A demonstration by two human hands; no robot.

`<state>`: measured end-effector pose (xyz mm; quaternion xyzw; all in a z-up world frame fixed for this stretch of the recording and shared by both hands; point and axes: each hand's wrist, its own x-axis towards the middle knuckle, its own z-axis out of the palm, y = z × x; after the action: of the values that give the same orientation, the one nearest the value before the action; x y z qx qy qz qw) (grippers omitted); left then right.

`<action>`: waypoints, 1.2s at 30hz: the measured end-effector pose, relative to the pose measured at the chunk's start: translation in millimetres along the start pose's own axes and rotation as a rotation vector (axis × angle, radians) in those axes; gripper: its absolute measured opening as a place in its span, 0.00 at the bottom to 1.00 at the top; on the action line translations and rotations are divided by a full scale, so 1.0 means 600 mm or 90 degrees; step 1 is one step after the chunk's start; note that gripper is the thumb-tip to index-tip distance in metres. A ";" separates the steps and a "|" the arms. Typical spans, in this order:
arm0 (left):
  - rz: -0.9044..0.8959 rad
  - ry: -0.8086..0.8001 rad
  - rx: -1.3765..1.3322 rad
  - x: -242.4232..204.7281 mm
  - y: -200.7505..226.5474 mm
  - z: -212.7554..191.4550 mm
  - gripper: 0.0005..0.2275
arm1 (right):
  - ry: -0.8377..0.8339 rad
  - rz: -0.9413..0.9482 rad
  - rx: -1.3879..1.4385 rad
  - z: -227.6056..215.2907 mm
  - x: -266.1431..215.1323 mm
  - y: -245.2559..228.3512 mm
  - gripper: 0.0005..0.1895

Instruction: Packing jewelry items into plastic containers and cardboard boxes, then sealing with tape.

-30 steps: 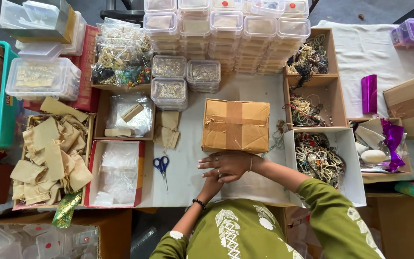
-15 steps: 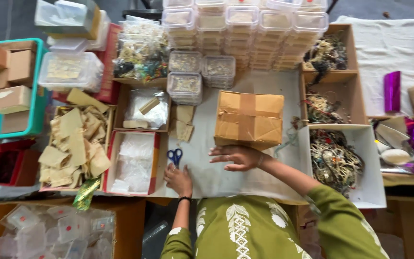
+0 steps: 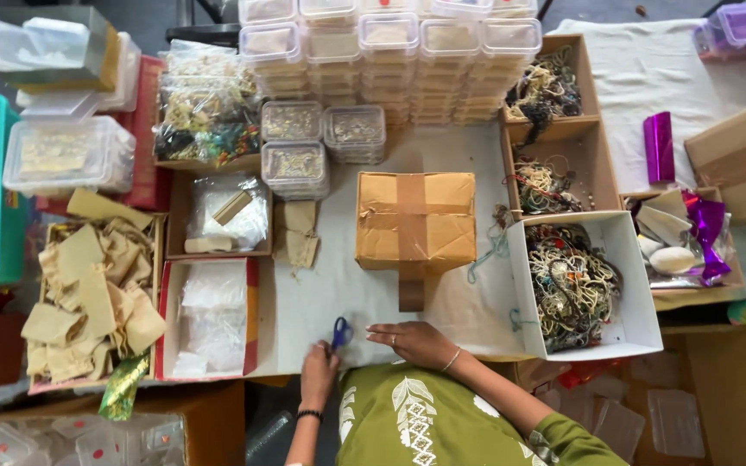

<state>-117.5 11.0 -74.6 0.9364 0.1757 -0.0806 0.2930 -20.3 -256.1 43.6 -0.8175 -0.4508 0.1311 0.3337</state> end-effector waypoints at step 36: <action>0.024 -0.387 -0.544 0.079 0.243 0.044 0.28 | -0.085 0.314 0.132 -0.225 -0.182 0.101 0.33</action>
<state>-20.1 -102.8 -32.4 0.6710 0.0830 -0.2644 0.6878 27.6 -426.0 94.1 -0.8536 -0.2435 0.3074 0.3428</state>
